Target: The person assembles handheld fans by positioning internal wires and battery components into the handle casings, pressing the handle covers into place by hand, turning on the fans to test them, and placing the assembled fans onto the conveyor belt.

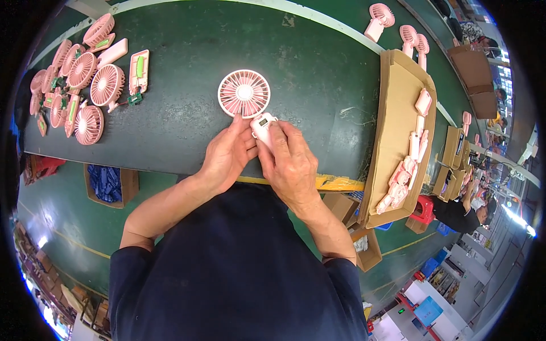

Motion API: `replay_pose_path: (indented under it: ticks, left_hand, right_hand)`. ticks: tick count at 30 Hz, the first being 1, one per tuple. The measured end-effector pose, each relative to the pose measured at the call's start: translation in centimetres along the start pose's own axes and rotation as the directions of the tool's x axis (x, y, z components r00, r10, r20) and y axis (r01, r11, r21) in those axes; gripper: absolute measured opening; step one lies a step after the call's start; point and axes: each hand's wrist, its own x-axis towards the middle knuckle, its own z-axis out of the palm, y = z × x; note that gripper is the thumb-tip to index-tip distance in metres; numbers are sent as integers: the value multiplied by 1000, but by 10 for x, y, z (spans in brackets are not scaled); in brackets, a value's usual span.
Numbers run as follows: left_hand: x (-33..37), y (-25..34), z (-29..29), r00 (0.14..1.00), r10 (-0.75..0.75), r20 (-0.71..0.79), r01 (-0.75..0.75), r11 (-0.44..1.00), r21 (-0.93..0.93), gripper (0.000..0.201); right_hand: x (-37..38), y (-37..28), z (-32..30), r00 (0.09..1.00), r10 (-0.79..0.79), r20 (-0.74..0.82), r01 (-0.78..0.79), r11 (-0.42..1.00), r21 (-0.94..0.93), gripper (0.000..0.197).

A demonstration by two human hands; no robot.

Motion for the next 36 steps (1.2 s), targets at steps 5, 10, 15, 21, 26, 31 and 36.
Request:
replay_pose_path:
  ticks: [5,10,15,21,26,31,36]
  left_hand:
    - [0,-5,-7,1000,4,3,-4,1000,11,43]
    - [5,-7,-6,998,44,-35,-37,984,175,35]
    - [2,-4,0,991,122,-54,-110,975,193,34]
    - [4,-2,-10,994,109,24,-112,959,262,37]
    - [5,-3,-16,995,95,30,-99,945,311,37]
    - [6,-2,-13,995,98,29,-102,938,331,37]
    - [5,-5,-17,982,163,93,-188,869,458,34]
  right_hand:
    - [-4,-4,8,998,-65,22,68,988,-139,43]
    - [-7,-8,10,996,-84,-12,81,981,-177,44]
    - [-6,-8,-5,998,55,-33,-53,996,73,33]
    - [-5,3,-7,683,471,559,-726,350,592,31]
    - [-13,4,3,790,446,421,-611,627,483,33]
    - [-10,13,7,774,465,429,-632,550,545,32]
    - [-1,9,7,863,429,266,-501,792,347,40]
